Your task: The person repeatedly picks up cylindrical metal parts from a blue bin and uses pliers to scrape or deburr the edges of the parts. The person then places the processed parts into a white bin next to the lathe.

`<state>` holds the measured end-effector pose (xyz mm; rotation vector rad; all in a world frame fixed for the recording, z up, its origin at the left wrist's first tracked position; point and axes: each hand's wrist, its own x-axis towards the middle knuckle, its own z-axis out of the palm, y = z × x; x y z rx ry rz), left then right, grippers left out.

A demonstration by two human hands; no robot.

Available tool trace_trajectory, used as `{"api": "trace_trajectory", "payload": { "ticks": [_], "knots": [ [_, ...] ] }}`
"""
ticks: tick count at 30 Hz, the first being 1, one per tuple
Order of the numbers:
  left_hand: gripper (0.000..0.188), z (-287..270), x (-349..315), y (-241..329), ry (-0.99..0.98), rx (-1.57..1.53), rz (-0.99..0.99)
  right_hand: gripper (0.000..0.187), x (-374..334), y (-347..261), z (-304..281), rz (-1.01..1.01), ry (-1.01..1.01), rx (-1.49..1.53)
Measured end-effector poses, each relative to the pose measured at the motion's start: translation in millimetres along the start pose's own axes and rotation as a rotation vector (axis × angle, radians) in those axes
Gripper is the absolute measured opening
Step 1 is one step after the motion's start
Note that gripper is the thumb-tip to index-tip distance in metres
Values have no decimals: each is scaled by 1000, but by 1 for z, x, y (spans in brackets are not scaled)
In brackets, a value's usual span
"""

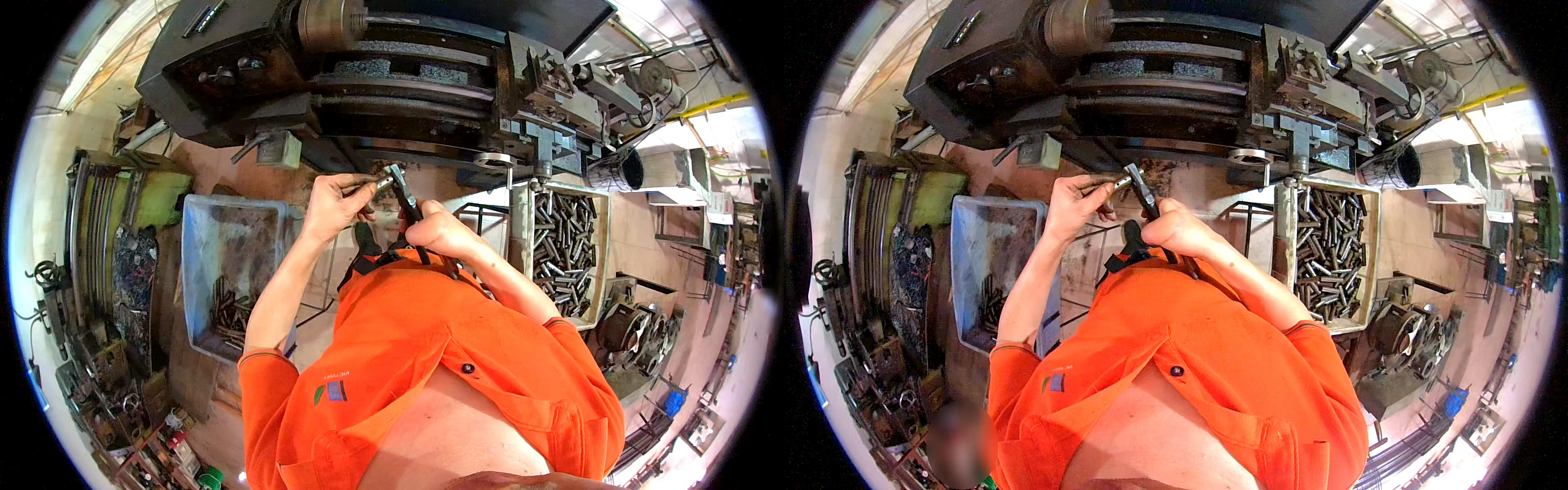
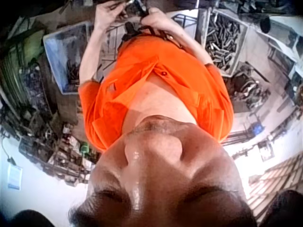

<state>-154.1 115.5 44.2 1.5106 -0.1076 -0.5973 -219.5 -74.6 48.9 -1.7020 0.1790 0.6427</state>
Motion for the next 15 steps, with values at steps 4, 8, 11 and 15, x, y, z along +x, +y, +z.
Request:
{"api": "trace_trajectory", "payload": {
  "ticks": [4,8,11,15],
  "knots": [
    [27,-8,15,1,-36,-32,2,18,26,28,7,-186,88,-33],
    [30,-27,37,9,-84,-71,-28,16,39,18,5,-147,231,-200],
    [37,-40,48,5,-81,-20,19,14,49,-11,0,-45,331,15],
    [53,-30,54,-26,-381,135,17,7,73,-24,-10,-98,473,423]
  ]
}}
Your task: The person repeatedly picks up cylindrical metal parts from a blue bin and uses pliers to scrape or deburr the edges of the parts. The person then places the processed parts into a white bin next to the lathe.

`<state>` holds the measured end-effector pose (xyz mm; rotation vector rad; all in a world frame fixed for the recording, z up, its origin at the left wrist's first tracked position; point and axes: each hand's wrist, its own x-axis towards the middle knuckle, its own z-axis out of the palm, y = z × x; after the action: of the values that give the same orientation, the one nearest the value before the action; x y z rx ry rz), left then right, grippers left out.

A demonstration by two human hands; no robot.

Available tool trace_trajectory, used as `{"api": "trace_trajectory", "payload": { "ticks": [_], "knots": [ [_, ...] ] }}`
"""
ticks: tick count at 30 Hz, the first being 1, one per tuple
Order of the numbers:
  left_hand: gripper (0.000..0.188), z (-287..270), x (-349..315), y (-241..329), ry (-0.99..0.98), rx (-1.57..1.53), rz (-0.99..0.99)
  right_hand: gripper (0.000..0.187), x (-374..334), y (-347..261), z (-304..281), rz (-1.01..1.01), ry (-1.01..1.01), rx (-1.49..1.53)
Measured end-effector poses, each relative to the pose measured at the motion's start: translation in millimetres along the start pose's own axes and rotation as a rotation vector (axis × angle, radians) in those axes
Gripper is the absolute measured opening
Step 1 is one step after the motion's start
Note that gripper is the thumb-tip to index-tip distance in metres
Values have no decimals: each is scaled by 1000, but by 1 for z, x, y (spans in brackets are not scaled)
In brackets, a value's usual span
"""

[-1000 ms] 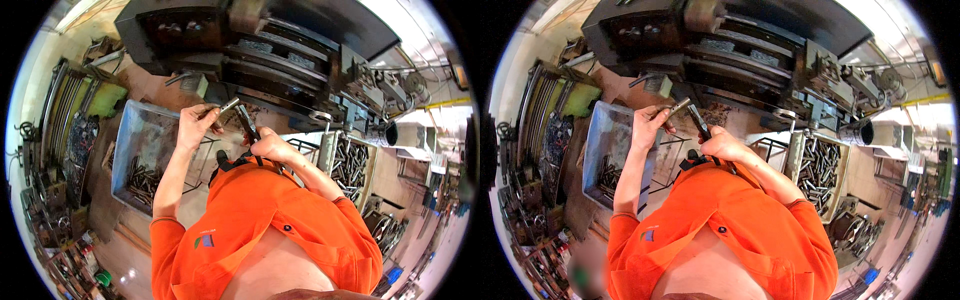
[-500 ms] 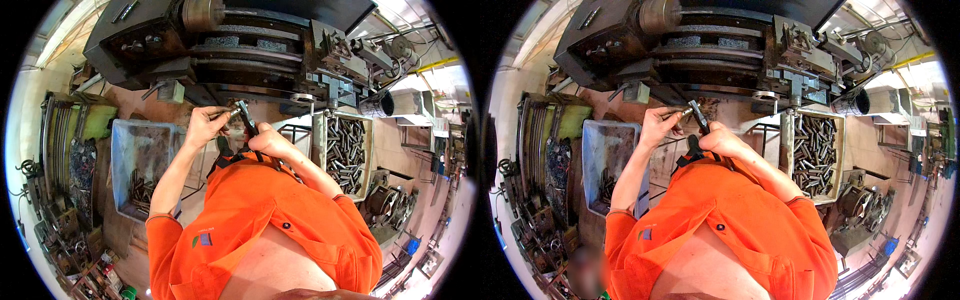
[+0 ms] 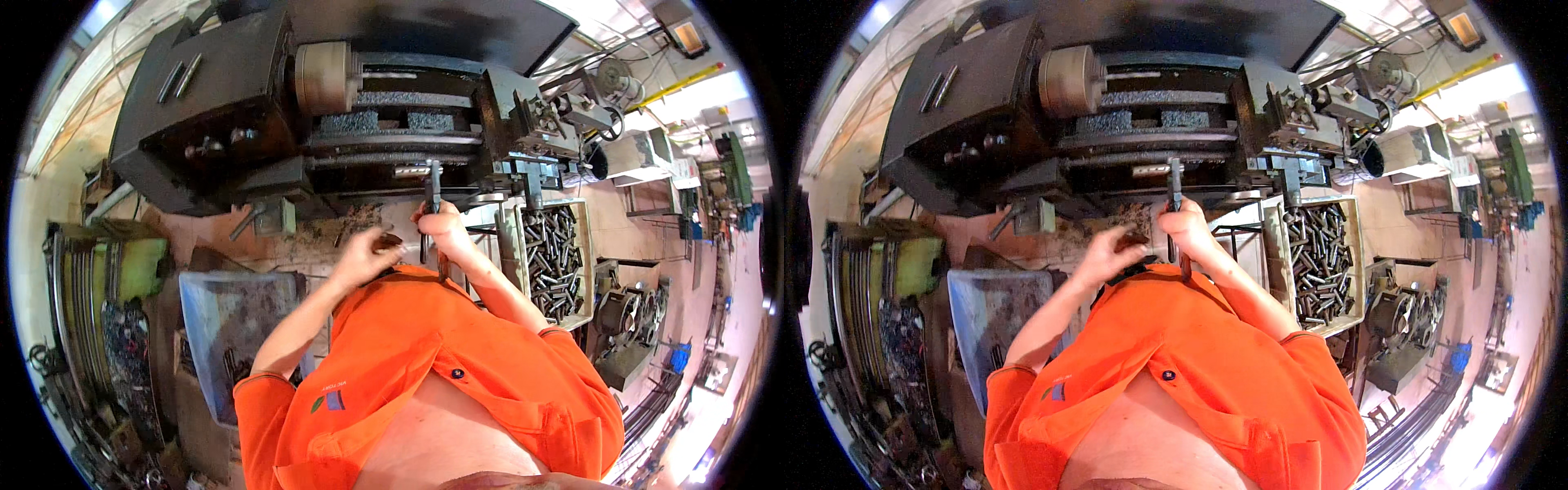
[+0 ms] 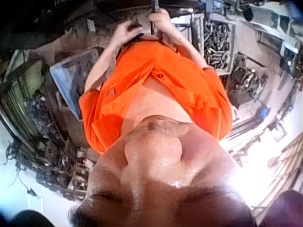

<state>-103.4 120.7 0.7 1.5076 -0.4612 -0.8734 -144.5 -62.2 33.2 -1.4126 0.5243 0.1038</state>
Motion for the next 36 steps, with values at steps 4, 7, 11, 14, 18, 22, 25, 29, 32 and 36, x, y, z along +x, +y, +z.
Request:
{"api": "trace_trajectory", "payload": {
  "ticks": [4,7,11,14,18,22,25,29,32,36],
  "knots": [
    [51,20,35,-9,-244,110,135,4,38,5,-3,-31,173,142],
    [52,20,61,6,-261,76,156,5,50,-15,1,-36,262,104],
    [50,22,94,14,-341,-414,1,7,74,-23,-6,-49,331,93],
    [46,17,118,25,-361,-437,-18,20,80,-35,-11,-119,286,195],
    [55,24,146,24,-339,-480,-21,31,97,-52,-26,-128,293,19],
    [62,27,159,41,-308,-482,11,27,119,-51,-44,-207,250,-4],
    [61,31,158,52,-249,-529,38,24,124,-60,-45,-161,202,-19],
    [60,30,156,57,-198,-564,42,23,124,-74,-38,-109,168,-119],
    [56,24,151,52,-155,-551,55,24,129,-76,-31,-97,141,-175],
    [55,8,140,43,-58,-531,7,21,132,-79,-5,-87,100,-275]
  ]
}}
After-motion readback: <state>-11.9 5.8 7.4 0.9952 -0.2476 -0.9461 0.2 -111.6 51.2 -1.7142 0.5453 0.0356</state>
